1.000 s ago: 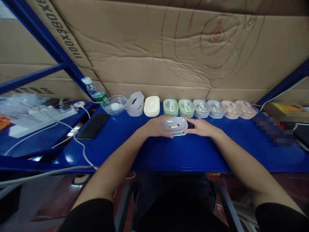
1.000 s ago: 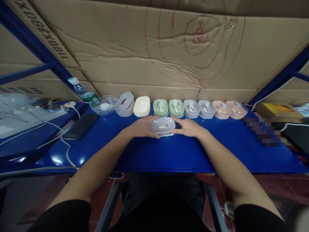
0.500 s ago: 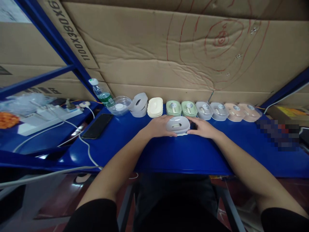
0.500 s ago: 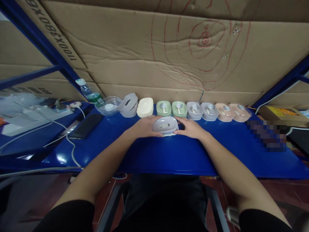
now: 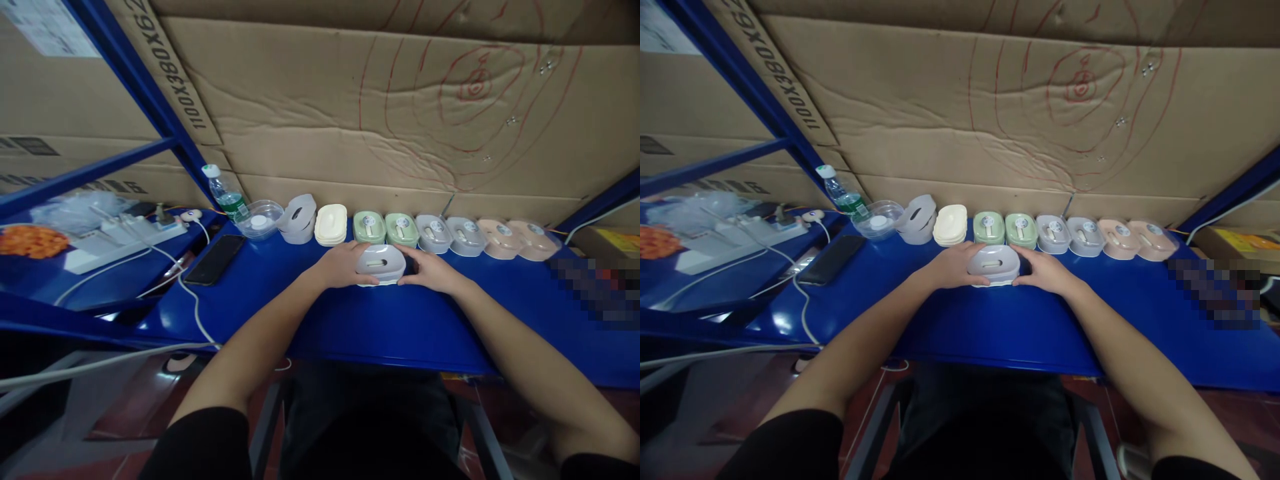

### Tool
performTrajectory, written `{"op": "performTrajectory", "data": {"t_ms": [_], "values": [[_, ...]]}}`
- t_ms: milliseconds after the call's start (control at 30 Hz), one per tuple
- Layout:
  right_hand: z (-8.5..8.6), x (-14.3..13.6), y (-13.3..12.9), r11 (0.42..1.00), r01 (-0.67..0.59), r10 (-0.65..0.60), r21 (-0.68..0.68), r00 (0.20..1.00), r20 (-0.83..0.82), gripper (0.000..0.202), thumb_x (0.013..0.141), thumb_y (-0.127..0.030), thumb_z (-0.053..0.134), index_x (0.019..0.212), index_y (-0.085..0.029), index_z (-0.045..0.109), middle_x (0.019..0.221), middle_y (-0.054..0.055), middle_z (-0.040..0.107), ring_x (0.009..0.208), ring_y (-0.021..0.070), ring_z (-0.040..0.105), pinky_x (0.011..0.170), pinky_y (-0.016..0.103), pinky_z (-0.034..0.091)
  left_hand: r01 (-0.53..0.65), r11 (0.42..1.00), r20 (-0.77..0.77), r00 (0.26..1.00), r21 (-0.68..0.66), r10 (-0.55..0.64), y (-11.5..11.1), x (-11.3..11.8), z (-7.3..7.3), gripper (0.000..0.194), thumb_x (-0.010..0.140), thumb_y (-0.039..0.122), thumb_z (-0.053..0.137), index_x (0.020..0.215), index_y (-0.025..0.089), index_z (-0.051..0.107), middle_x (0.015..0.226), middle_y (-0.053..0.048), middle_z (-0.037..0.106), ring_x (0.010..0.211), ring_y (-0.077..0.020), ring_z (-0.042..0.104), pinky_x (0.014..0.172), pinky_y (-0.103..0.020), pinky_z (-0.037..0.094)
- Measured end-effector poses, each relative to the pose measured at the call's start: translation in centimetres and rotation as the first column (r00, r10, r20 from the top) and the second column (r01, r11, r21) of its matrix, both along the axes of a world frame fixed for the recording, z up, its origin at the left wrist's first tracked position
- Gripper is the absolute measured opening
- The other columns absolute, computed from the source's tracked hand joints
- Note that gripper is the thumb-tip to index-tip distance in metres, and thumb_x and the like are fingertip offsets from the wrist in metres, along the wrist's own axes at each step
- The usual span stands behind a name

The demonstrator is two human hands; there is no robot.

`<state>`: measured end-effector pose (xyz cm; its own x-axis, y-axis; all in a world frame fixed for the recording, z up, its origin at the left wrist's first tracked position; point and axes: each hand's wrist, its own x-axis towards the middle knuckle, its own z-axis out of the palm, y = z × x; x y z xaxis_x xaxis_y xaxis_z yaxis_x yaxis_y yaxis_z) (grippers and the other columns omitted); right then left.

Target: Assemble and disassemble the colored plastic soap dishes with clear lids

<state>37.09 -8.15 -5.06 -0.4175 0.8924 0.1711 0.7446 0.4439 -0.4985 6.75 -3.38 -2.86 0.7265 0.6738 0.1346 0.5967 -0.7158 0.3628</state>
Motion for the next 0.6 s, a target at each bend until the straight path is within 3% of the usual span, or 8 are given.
{"op": "performTrajectory", "data": {"t_ms": [100,333,600], "values": [[0.1,-0.2,0.0,0.999,0.037,-0.037,-0.034,0.999,-0.01,0.1,0.077,-0.049,0.09,0.164,-0.024,0.047,0.155,0.016,0.064,0.135,0.0435,0.066,0.111,0.062,0.054,0.013,1.0,0.022,1.0,-0.009,-0.013,-0.1,0.0,0.0,0.099,0.085,0.076,0.07,0.159,0.015,0.048,0.143,-0.023,0.063,0.132,-0.0412,0.062,0.113,-0.055,0.05],[0.2,-0.2,-0.3,1.0,0.002,-0.003,-0.013,1.0,-0.017,0.098,0.078,-0.058,0.087,0.162,-0.024,0.051,0.135,0.014,0.077,0.126,0.0435,0.072,0.101,0.057,0.06,0.05,0.999,0.033,0.998,0.02,-0.051,0.4,0.0,-0.7,0.099,0.079,0.079,0.074,0.156,0.019,0.052,0.145,-0.021,0.064,0.132,-0.0418,0.062,0.111,-0.057,0.05],[-0.2,-0.3,-0.2,1.0,0.02,-0.02,0.012,0.999,0.03,0.095,0.079,-0.063,0.086,0.16,-0.026,0.053,0.136,0.012,0.077,0.127,0.0429,0.071,0.102,0.059,0.059,0.09,0.989,0.056,0.994,0.116,-0.097,0.8,0.0,-1.7,0.097,0.075,0.079,0.079,0.148,0.019,0.058,0.142,-0.019,0.067,0.128,-0.0382,0.065,0.11,-0.054,0.052]]}}
